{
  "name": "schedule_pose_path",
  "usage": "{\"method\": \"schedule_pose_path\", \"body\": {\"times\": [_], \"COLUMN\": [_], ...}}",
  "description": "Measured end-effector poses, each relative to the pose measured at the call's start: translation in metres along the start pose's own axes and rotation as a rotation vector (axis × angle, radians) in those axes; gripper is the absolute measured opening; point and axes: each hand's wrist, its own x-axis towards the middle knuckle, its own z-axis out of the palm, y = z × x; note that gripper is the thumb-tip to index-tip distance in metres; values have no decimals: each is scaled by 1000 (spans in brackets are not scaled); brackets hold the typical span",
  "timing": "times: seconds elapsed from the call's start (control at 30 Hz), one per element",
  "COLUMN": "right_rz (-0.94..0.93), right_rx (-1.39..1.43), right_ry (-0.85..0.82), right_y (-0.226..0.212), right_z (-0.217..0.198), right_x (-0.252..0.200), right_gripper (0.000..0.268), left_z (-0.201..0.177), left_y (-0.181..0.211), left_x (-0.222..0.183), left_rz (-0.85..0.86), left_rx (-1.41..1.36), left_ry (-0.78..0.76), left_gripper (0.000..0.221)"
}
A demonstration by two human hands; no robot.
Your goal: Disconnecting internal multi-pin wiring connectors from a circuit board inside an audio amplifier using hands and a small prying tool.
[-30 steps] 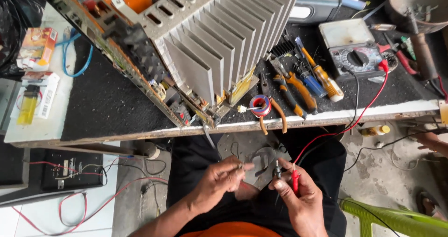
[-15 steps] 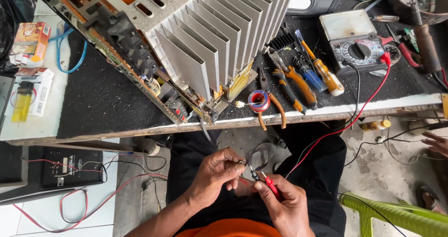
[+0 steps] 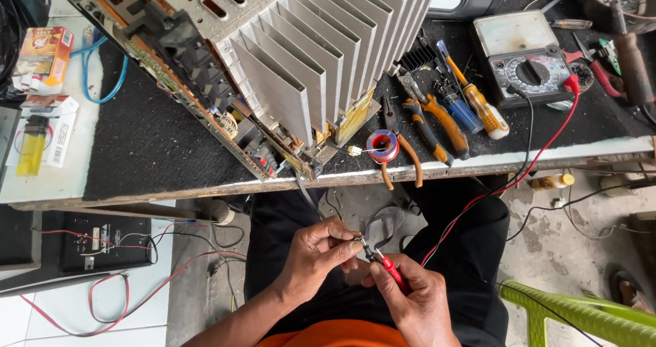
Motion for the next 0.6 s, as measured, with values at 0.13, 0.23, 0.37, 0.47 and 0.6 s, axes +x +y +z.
{"method": "schedule_pose_path", "body": {"times": [0.13,0.23,0.37,0.47,0.6], "right_rz": [87,202,265,374,318], "right_rx": [39,125,271,411,391], "right_ry": [-17,-28,-44,-30,-23], "right_y": [-6,-8,-6,-1,-1], "right_z": [-2,-2,1,3,4], "right_x": [0,0,-1,-1,-1], "right_gripper": [18,19,20,22,17], "left_z": [-3,-2,5,6,8], "left_y": [-7,-4,0,-1,-1], "left_x": [-1,-3,-4,-2,-4], "left_rz": [68,159,321,470,413], "left_rx": [35,73,133,245,189], "left_ry": [9,-13,-21,-28,-27], "left_gripper": [10,8,5,6,8]}}
